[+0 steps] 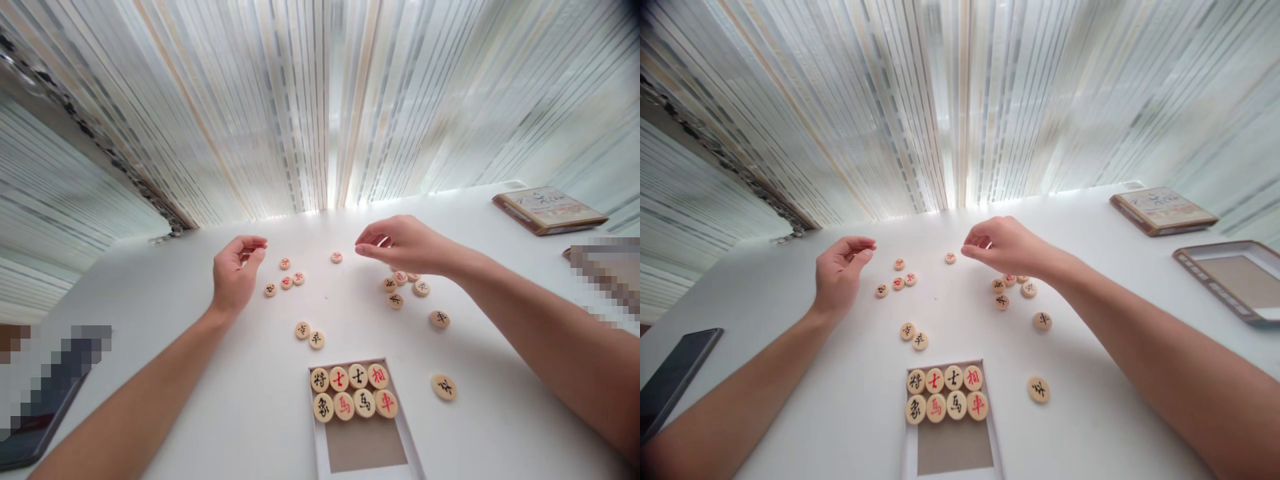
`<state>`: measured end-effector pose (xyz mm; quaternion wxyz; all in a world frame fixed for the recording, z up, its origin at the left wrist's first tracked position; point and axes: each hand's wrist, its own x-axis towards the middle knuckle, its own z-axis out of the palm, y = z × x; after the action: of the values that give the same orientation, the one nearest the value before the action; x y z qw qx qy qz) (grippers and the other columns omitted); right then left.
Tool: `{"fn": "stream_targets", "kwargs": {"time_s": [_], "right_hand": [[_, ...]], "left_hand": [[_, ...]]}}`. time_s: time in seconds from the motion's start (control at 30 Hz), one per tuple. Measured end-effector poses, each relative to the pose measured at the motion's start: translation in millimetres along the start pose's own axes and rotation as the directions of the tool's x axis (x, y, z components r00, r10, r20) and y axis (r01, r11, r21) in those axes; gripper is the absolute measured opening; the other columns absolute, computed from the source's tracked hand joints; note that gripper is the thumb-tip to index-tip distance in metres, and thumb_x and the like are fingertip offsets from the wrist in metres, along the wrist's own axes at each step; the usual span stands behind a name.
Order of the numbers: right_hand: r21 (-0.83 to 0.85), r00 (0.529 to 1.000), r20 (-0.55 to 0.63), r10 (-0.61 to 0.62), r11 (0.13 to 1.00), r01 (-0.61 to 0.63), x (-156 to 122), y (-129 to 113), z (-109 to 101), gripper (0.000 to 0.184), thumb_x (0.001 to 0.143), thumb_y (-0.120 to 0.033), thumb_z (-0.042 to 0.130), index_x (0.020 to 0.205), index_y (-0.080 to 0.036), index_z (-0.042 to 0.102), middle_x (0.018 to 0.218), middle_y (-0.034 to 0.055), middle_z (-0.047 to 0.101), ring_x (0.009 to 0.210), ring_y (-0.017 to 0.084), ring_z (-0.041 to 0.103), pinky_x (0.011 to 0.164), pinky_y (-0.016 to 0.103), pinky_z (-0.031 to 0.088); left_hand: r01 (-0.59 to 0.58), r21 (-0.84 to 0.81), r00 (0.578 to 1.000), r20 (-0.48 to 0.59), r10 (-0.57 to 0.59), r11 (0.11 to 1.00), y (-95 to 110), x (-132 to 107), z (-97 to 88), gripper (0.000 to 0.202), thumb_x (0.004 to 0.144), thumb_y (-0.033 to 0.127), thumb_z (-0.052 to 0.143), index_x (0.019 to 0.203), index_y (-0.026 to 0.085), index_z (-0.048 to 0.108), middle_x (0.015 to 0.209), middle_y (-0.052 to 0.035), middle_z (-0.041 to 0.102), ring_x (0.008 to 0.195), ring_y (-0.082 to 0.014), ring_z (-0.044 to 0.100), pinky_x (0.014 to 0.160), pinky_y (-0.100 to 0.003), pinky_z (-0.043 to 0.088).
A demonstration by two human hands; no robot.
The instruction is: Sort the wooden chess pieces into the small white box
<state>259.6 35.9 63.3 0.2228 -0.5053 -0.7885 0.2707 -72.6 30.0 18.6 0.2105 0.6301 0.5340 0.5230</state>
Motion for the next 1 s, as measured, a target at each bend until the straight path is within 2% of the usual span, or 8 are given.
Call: {"fn": "stream_targets", "kwargs": {"time_s": [0.13, 0.27, 0.37, 0.47, 0.53, 0.77, 0.87, 1.0], "right_hand": [[-0.056, 0.999, -0.043, 0.023, 0.998, -0.026, 1.7, 1.8, -7.8, 0.031, 0.092, -0.047, 0.067, 0.094, -0.02, 0.083, 0.092, 0.0073, 0.081, 0.088, 0.024, 0.075, 0.079, 0.038, 0.058], [-0.128, 0.994, 0.04, 0.1, 0.987, -0.094, -0.9, -0.7, -19.2, 0.03, 0.092, -0.046, 0.068, 0.098, -0.021, 0.083, 0.093, 0.0068, 0.081, 0.083, 0.023, 0.074, 0.072, 0.036, 0.055], [-0.19, 0.979, 0.127, 0.157, 0.973, -0.131, -6.0, -5.3, -32.8, 0.03, 0.092, -0.046, 0.068, 0.102, -0.021, 0.083, 0.099, 0.0076, 0.081, 0.083, 0.022, 0.073, 0.069, 0.034, 0.052], [-0.254, 0.968, 0.149, 0.202, 0.954, -0.16, -11.3, -11.9, -46.8, 0.031, 0.094, -0.045, 0.068, 0.106, -0.02, 0.083, 0.101, 0.0079, 0.08, 0.083, 0.021, 0.071, 0.066, 0.032, 0.049], [-0.285, 0.964, 0.141, 0.225, 0.942, -0.178, -13.9, -16.2, -53.5, 0.03, 0.095, -0.044, 0.066, 0.104, -0.02, 0.082, 0.097, 0.0069, 0.079, 0.081, 0.019, 0.07, 0.063, 0.031, 0.047], [-0.391, 0.931, 0.176, 0.321, 0.89, -0.233, -17.9, -21.8, -59.0, 0.021, 0.095, -0.038, 0.068, 0.095, -0.021, 0.08, 0.092, 0.0063, 0.077, 0.074, 0.018, 0.066, 0.059, 0.031, 0.043], [-0.407, 0.921, 0.185, 0.342, 0.88, -0.245, -19.2, -24.0, -57.8, 0.021, 0.095, -0.039, 0.068, 0.093, -0.021, 0.078, 0.091, 0.0064, 0.077, 0.072, 0.018, 0.066, 0.057, 0.031, 0.043], [-0.375, 0.895, 0.286, 0.342, 0.9, -0.224, -20.5, -28.5, -54.6, 0.018, 0.094, -0.037, 0.069, 0.091, -0.02, 0.075, 0.084, 0.0056, 0.077, 0.063, 0.017, 0.066, 0.053, 0.03, 0.045]], "left_hand": [[0.041, 0.159, 0.988, 0.141, -0.063, 0.986, 0.8, 11.5, -13.4, 0.023, 0.083, 0.033, 0.077, 0.101, 0.019, 0.08, 0.104, -0.0066, 0.08, 0.087, -0.0208, 0.071, 0.082, -0.034, 0.054], [0.05, 0.233, 0.972, 0.21, -0.1, 0.971, -0.4, 10.7, -14.9, 0.027, 0.084, 0.037, 0.078, 0.106, 0.021, 0.08, 0.11, -0.0063, 0.08, 0.088, -0.0205, 0.071, 0.08, -0.033, 0.054], [-0.096, 0.345, 0.971, 0.238, 0.012, 0.934, -1.1, 3.6, -9.6, 0.026, 0.09, 0.039, 0.072, 0.107, 0.021, 0.079, 0.109, -0.0057, 0.078, 0.09, -0.0206, 0.071, 0.071, -0.029, 0.051], [-0.308, 0.418, 0.935, 0.301, 0.19, 0.855, 0.1, -2.2, -6.6, 0.022, 0.096, 0.037, 0.065, 0.103, 0.021, 0.079, 0.092, -0.0026, 0.075, 0.079, -0.0176, 0.066, 0.07, -0.028, 0.047], [-0.351, 0.433, 0.926, 0.289, 0.241, 0.83, 2.6, -4.1, -6.9, 0.023, 0.097, 0.035, 0.063, 0.104, 0.02, 0.079, 0.085, -0.001, 0.072, 0.072, -0.0158, 0.062, 0.072, -0.028, 0.046], [-0.387, 0.444, 0.904, 0.357, 0.237, 0.808, 15.7, -8.8, -6.6, 0.023, 0.098, 0.032, 0.064, 0.104, 0.017, 0.08, 0.082, -0.0002, 0.072, 0.066, -0.0134, 0.056, 0.069, -0.027, 0.044], [-0.422, 0.389, 0.882, 0.384, 0.272, 0.819, 21.0, -12.7, -4.3, 0.022, 0.097, 0.033, 0.065, 0.104, 0.018, 0.079, 0.084, -0.0006, 0.073, 0.063, -0.0124, 0.053, 0.066, -0.027, 0.044], [-0.421, 0.277, 0.841, 0.475, 0.258, 0.864, 25.5, -18.7, -2.4, 0.019, 0.097, 0.037, 0.067, 0.099, 0.021, 0.078, 0.081, 0.001, 0.072, 0.057, -0.0113, 0.048, 0.063, -0.028, 0.045]]}}
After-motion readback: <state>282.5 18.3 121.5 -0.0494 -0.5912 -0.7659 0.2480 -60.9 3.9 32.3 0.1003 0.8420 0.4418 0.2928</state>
